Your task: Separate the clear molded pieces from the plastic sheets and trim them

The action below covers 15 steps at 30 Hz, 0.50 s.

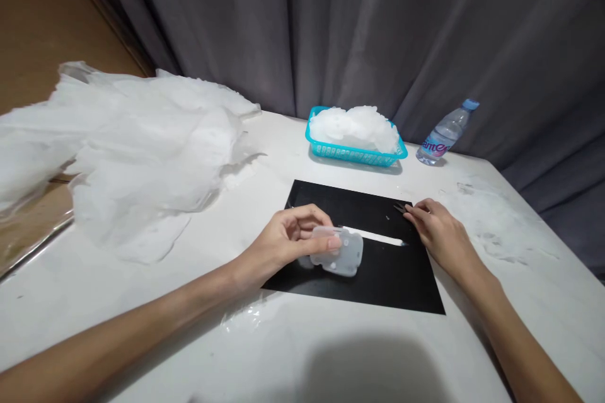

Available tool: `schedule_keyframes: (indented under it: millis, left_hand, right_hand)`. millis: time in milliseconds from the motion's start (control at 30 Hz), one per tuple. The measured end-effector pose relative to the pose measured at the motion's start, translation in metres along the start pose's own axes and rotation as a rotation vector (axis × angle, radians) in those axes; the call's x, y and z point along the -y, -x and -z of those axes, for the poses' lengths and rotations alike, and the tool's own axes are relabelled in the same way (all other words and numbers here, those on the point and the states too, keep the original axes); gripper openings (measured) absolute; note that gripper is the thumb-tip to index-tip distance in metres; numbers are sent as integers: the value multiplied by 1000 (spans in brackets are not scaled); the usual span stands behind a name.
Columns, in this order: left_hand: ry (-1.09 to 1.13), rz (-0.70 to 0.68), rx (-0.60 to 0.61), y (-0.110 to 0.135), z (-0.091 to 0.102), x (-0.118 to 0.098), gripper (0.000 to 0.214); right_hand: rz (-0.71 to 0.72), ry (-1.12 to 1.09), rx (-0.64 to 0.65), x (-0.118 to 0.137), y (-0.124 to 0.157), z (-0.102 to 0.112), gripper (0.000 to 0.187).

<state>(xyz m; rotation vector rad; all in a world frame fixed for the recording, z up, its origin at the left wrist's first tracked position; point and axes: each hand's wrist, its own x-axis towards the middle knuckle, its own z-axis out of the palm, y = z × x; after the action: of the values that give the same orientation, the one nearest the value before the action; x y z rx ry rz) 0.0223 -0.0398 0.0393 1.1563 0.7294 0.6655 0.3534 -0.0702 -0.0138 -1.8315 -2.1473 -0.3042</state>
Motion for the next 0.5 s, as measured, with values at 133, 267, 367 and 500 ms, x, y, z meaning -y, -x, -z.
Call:
schedule_keyframes:
  millis: [133, 267, 367, 500]
  left_hand:
    - [29, -23, -2, 1, -1, 1, 29]
    - [-55, -64, -13, 2, -3, -1, 25]
    - [-107, -46, -10, 3, -3, -1, 26]
    - [-126, -103, -9, 3, -1, 4, 21]
  right_hand:
    - [-91, -16, -76, 15, -2, 3, 49]
    - [-265, -640, -41, 44, -3, 17, 37]
    - [-301, -1032, 114, 71, 0, 29, 34]
    - [-210, -1184, 217, 95, 5, 37, 27]
